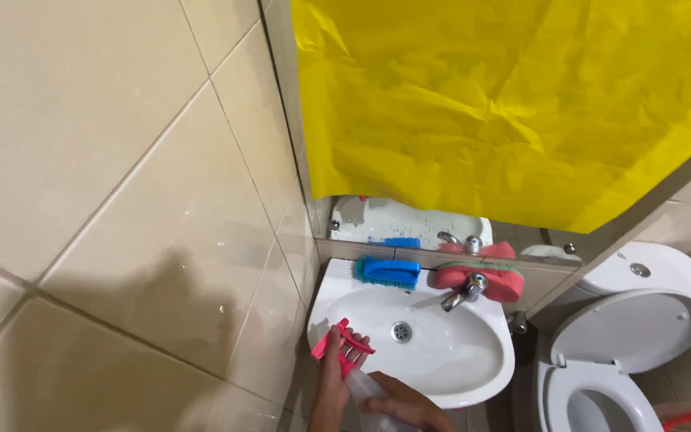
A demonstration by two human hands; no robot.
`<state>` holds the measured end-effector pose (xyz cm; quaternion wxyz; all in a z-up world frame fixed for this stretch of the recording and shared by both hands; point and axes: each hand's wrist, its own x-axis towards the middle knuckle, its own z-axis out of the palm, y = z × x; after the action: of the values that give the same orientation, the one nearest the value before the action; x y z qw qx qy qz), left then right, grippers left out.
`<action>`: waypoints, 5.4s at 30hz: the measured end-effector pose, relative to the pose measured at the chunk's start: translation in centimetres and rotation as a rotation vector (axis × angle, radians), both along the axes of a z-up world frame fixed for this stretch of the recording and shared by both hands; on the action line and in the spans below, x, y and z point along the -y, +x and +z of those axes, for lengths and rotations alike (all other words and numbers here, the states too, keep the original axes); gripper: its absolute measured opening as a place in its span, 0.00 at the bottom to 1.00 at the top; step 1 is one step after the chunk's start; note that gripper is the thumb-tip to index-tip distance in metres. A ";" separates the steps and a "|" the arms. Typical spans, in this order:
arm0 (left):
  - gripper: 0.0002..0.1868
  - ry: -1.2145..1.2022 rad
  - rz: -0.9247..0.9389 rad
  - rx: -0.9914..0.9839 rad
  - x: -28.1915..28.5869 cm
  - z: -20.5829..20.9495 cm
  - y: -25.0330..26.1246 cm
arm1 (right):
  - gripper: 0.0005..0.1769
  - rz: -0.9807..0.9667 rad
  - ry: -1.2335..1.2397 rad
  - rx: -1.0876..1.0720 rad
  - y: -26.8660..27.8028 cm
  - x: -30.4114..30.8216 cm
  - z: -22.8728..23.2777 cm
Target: Clean the bathroom sink area and organizing cleaning supplies.
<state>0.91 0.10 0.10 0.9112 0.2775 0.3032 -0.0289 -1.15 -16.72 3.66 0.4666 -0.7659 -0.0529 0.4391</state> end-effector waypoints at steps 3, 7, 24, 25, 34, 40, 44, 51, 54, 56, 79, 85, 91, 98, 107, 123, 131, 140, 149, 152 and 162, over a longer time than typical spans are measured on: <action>0.27 0.176 0.064 0.037 0.3 -5.8 1.3 | 0.52 0.058 -0.193 -0.059 1.8 -0.6 2.2; 0.26 0.154 0.127 0.148 0.6 -10.9 2.6 | 0.47 0.065 0.049 0.042 2.5 1.5 1.5; 0.34 0.053 0.479 0.068 3.4 -8.2 3.4 | 0.65 0.337 -0.532 0.645 1.1 2.5 0.0; 0.34 0.052 0.480 0.071 3.4 -9.0 3.7 | 0.65 0.338 -0.533 0.648 1.3 2.4 -0.7; 0.27 0.034 0.471 -0.004 4.5 -4.0 3.6 | 0.60 0.360 -0.516 0.736 1.5 3.5 -3.1; 0.34 0.123 0.504 0.129 4.6 -12.4 4.9 | 0.54 0.285 -0.402 0.832 2.2 4.7 -2.6; 0.29 0.121 0.500 -0.016 5.3 -5.9 4.4 | 0.51 0.330 -0.399 0.772 2.9 5.1 -1.9; 0.38 0.221 0.517 -0.124 5.7 -15.0 5.7 | 0.45 0.393 -0.414 0.712 3.7 5.7 -1.7; 0.36 0.177 0.502 -0.043 5.7 -16.3 6.0 | 0.46 0.352 -0.342 0.854 3.7 6.6 -4.1; 0.31 0.114 0.507 -0.039 6.4 -9.8 5.4 | 0.46 0.346 -0.358 0.847 3.7 6.9 -4.4; 0.37 0.434 0.337 -0.121 5.6 -3.4 6.9 | 0.50 0.226 -0.225 0.672 5.5 5.1 -2.9; 0.29 0.826 0.151 0.127 4.3 2.6 6.4 | 0.40 -0.118 0.012 0.844 7.1 3.2 -2.0; 0.25 0.796 -0.063 0.215 1.3 8.5 7.2 | 0.25 -0.331 0.162 0.867 10.8 0.6 4.2; 0.28 0.762 -0.256 0.475 -2.4 10.5 9.5 | 0.15 -0.249 0.202 0.846 13.7 -1.7 8.3; 0.21 0.796 -0.255 0.525 -4.5 8.8 13.6 | 0.14 -0.322 0.278 0.699 17.0 -2.9 9.5; 0.17 0.975 -0.112 0.319 -5.6 12.7 15.5 | 0.15 -0.436 0.199 0.663 19.8 -6.7 10.2; 0.10 1.240 -0.067 0.436 -5.5 14.5 14.8 | 0.13 -0.463 0.362 0.719 20.3 -6.8 7.8; 0.14 1.520 -0.052 0.469 -5.8 14.7 14.7 | 0.26 -0.442 0.297 0.859 19.9 -7.2 6.3; 0.20 1.525 0.117 0.462 -4.3 14.7 14.4 | 0.42 -0.455 0.152 1.227 16.3 -8.4 6.7; 0.31 1.366 0.157 0.381 -2.9 14.8 14.0 | 0.44 -0.540 0.112 1.067 15.4 -8.7 7.7; 0.23 1.323 0.029 0.127 -1.4 5.2 13.0 | 0.33 -0.264 0.143 0.859 15.3 -8.1 3.1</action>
<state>13.91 1.53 5.32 0.5652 0.7754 0.2064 0.1917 14.18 -8.59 6.78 0.5062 -0.8446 -0.1738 0.0136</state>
